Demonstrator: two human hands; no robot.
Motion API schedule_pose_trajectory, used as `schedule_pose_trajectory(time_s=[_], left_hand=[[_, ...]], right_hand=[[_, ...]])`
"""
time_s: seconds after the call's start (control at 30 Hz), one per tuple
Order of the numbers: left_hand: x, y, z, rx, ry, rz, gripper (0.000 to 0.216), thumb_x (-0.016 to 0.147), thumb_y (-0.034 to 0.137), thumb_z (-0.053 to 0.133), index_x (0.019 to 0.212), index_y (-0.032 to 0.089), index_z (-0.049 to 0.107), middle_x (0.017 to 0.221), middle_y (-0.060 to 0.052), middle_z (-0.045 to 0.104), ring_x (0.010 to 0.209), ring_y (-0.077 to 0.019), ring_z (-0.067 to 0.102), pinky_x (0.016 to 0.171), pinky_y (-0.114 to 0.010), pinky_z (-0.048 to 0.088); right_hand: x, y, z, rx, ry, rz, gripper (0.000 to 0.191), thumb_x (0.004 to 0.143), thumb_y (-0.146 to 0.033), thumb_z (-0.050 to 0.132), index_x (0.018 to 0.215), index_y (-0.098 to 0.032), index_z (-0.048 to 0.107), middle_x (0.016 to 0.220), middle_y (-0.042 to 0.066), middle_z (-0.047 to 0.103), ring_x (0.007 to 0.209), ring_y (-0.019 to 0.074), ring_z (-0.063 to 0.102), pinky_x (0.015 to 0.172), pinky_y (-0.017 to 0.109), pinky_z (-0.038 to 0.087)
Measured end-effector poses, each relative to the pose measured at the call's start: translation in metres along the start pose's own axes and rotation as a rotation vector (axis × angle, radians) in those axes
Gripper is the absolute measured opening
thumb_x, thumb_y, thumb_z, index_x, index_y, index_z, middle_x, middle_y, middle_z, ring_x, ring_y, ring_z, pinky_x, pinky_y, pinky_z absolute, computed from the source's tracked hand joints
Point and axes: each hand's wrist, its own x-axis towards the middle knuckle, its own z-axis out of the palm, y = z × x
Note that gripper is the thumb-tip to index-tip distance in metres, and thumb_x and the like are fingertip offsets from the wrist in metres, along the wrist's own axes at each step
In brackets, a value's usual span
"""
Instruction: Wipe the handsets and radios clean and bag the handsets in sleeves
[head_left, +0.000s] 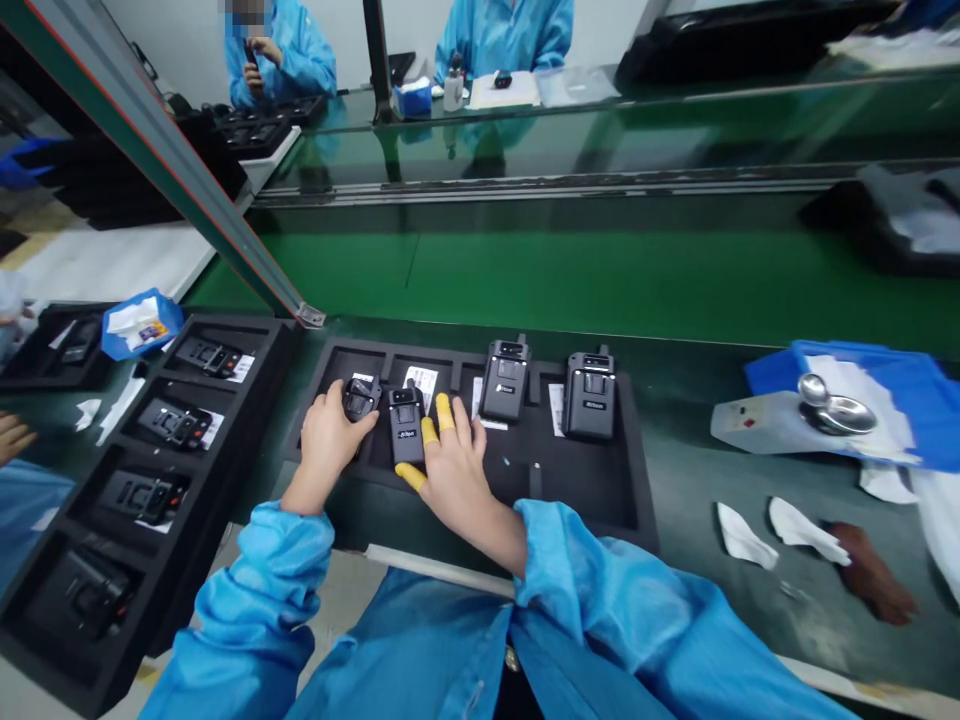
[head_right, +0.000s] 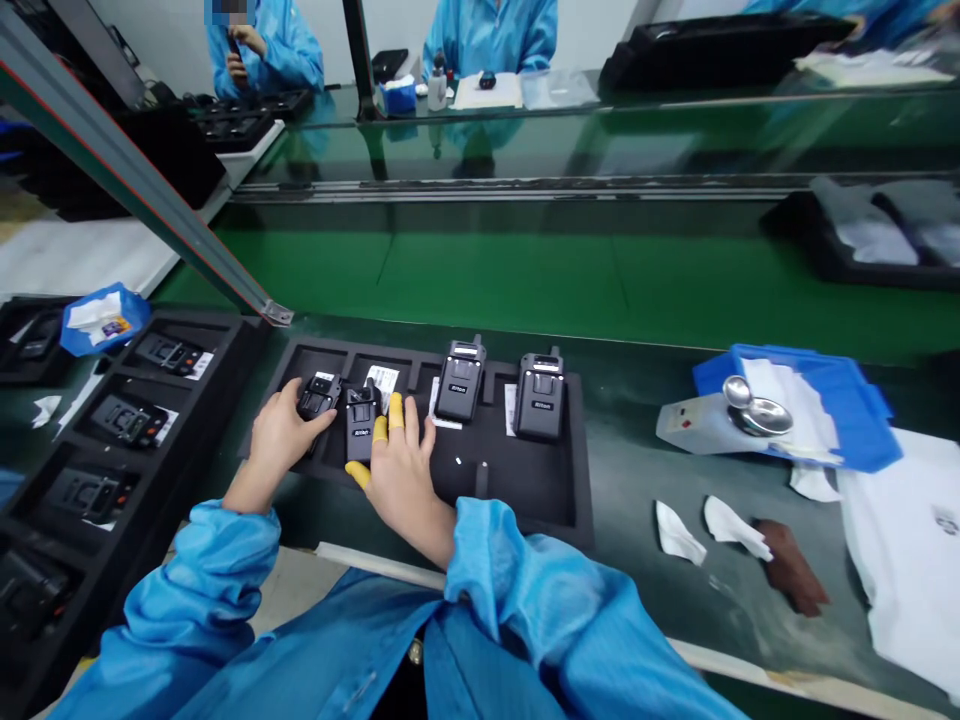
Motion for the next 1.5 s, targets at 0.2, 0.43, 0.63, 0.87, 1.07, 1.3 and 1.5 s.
schedule_pose_trajectory(time_s=[0.2,0.43,0.63,0.87,1.07,1.3,1.5], left_hand=[[0.002,-0.008,-0.009,-0.451,0.117,-0.126,0.061,0.062,0.049,0.065,0.111,0.014,0.056,0.093,-0.010,0.063,0.091,-0.0273,0.061,0.086,-0.042,0.047],[-0.021,0.000,-0.023,-1.164,-0.082,-0.316,0.053,0.068,0.066,0.052,0.087,0.017,0.059,0.066,0.000,0.054,0.056,-0.0108,0.054,0.046,-0.020,0.045],[-0.042,0.001,-0.020,-1.516,-0.218,-0.390,0.052,0.059,0.062,0.072,0.078,0.015,0.062,0.073,-0.002,0.062,0.050,-0.0073,0.052,0.037,-0.016,0.040],[-0.052,0.019,-0.013,-1.503,-0.246,-0.288,0.056,0.064,0.068,0.064,0.081,0.015,0.063,0.080,-0.004,0.062,0.051,-0.0064,0.049,0.036,-0.016,0.038],[-0.058,0.038,-0.012,-1.495,-0.225,-0.234,0.051,0.065,0.065,0.066,0.085,0.019,0.060,0.077,0.000,0.061,0.050,-0.0075,0.051,0.038,-0.018,0.042],[-0.063,0.053,0.000,-1.463,-0.276,-0.225,0.053,0.064,0.065,0.068,0.085,0.017,0.060,0.079,-0.001,0.062,0.051,-0.0073,0.053,0.038,-0.018,0.043],[-0.067,0.063,0.008,-1.431,-0.303,-0.200,0.054,0.063,0.067,0.067,0.084,0.017,0.061,0.079,-0.001,0.062,0.050,-0.0074,0.052,0.037,-0.018,0.042]], right_hand=[[0.008,-0.001,0.002,0.035,-0.004,0.011,0.071,0.075,-0.051,0.064,0.122,0.002,0.055,0.147,0.031,0.026,0.139,0.0438,0.013,0.106,0.064,0.014],[0.007,-0.017,0.005,0.231,-0.019,-0.122,0.063,0.077,-0.023,0.065,0.134,-0.005,0.044,0.139,0.025,0.043,0.129,0.0337,0.040,0.102,0.049,0.036],[0.029,-0.029,-0.013,0.333,-0.269,0.066,0.073,0.079,-0.038,0.061,0.138,-0.004,0.033,0.113,0.019,0.064,0.099,0.0298,0.063,0.082,0.038,0.048],[0.029,-0.027,-0.035,0.295,-0.271,0.055,0.031,0.079,-0.024,0.052,0.108,-0.014,0.058,0.097,0.011,0.070,0.088,0.0247,0.067,0.073,0.030,0.045],[0.005,-0.012,-0.053,0.227,-0.146,0.110,0.037,0.078,-0.027,0.054,0.112,-0.013,0.058,0.093,0.011,0.071,0.084,0.0262,0.067,0.073,0.033,0.047],[-0.010,0.013,-0.058,0.300,-0.018,0.105,0.050,0.079,-0.030,0.054,0.125,-0.012,0.052,0.101,0.011,0.071,0.088,0.0253,0.067,0.078,0.035,0.050],[-0.024,0.029,-0.059,0.354,0.094,0.120,0.052,0.078,-0.034,0.055,0.126,-0.014,0.053,0.100,0.011,0.071,0.089,0.0255,0.067,0.080,0.036,0.052]])
